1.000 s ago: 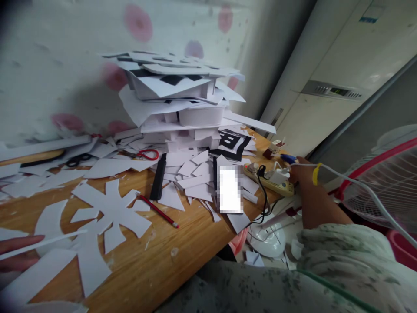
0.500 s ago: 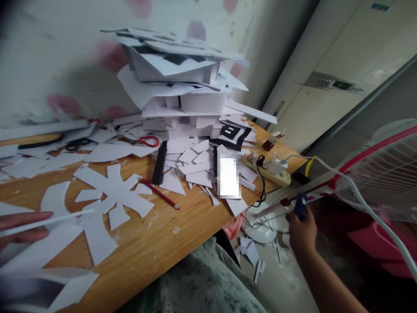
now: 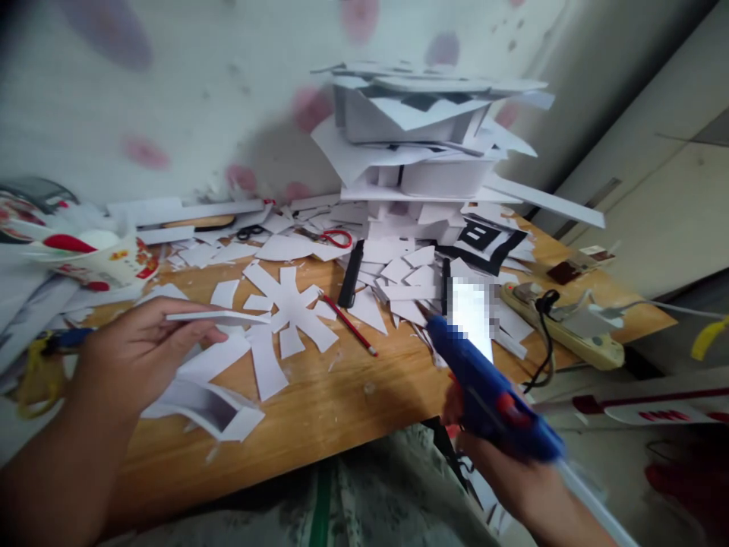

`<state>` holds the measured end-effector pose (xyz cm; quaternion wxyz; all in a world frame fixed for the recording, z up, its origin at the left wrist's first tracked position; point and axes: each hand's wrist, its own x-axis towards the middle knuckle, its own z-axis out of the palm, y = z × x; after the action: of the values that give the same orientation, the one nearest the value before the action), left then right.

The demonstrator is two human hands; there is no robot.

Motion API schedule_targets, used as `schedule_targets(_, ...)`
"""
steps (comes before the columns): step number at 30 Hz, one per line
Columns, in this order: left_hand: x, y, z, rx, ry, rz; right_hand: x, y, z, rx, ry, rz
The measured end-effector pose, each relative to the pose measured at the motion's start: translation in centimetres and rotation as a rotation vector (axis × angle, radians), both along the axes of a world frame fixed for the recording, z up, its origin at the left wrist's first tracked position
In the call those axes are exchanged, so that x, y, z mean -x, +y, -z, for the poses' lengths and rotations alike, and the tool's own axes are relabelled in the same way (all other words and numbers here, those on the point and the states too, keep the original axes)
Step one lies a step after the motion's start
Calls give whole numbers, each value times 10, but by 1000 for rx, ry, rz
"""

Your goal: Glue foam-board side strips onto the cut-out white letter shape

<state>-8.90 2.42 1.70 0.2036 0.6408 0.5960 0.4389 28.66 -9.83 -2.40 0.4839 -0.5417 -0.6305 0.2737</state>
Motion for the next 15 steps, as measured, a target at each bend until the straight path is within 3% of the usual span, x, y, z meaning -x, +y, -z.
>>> schedule_targets(3, 8, 6, 0, 44, 7, -3, 37, 59, -1, 134, 385, -291)
schedule_targets(7, 21, 12, -4, -9, -30, -44, 100, 117, -16, 280, 738, -455)
schedule_targets(11, 31, 16, -6, 14, -111, -112, 144, 150, -28, 304, 827, -653)
schedule_targets(15, 33, 18, -5, 51, -131, -133, 159, 165, -27, 334, 977, -745)
